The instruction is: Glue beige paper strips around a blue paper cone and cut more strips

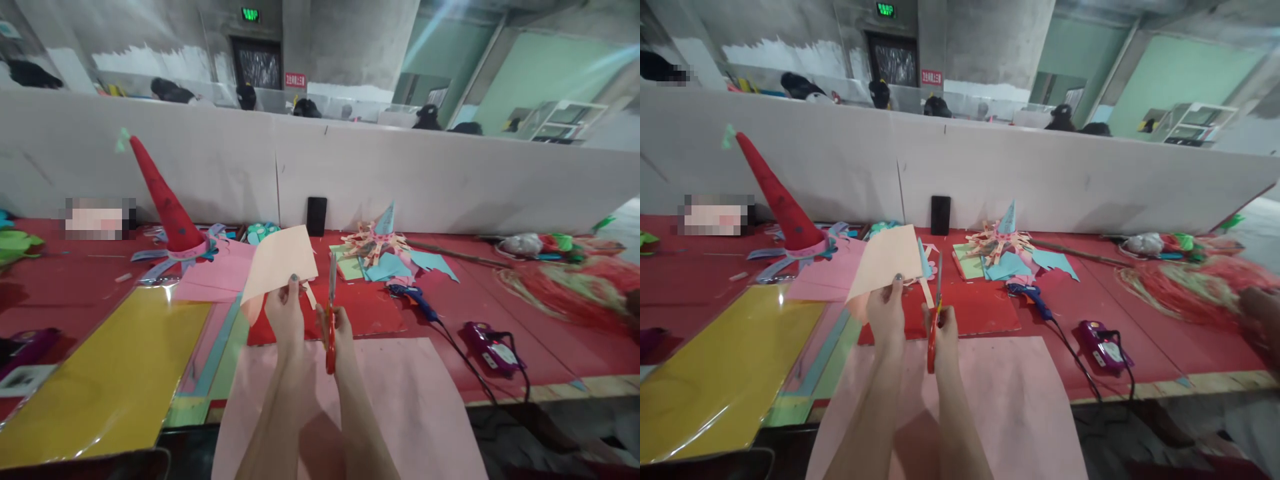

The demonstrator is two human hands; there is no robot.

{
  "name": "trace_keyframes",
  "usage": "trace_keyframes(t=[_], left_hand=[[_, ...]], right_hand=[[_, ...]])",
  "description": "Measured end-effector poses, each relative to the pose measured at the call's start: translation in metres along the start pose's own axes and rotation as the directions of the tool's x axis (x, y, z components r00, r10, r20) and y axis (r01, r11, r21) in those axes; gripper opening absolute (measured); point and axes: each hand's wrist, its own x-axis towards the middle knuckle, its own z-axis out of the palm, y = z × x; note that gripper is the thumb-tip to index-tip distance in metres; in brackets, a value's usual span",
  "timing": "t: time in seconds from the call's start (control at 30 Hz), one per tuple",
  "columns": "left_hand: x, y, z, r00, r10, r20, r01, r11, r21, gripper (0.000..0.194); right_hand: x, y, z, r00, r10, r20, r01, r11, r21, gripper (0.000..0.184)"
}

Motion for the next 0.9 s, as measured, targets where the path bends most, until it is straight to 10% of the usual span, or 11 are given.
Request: trace_keyframes(t=[0.3,0.6,0.9], left_hand=[[-0.009,0.001,0.006,0.997,0.01,-0.07,-0.013,0.999,-0.036,0.029],[-0.017,0.009,0.01,0.989,0.012,-0.148,-0.027,0.994,-0.103,0.027],[-0.014,-0.007,0.016,1.0,-0.017,-0.026,0.014,0.992,-0.122,0.028]], right_hand=[[0.002,-0.002,-0.007,0.99,-0.036,-0.135,-0.027,0.899,-0.437,0.032],[0.01,0.016,-0.022,0.981,-0.141,0.133,0.179,0.395,-0.901,0.025],[0.017,0.027,-0.029,0.961,-0.172,0.216,0.272,0.445,-0.853,0.046]])
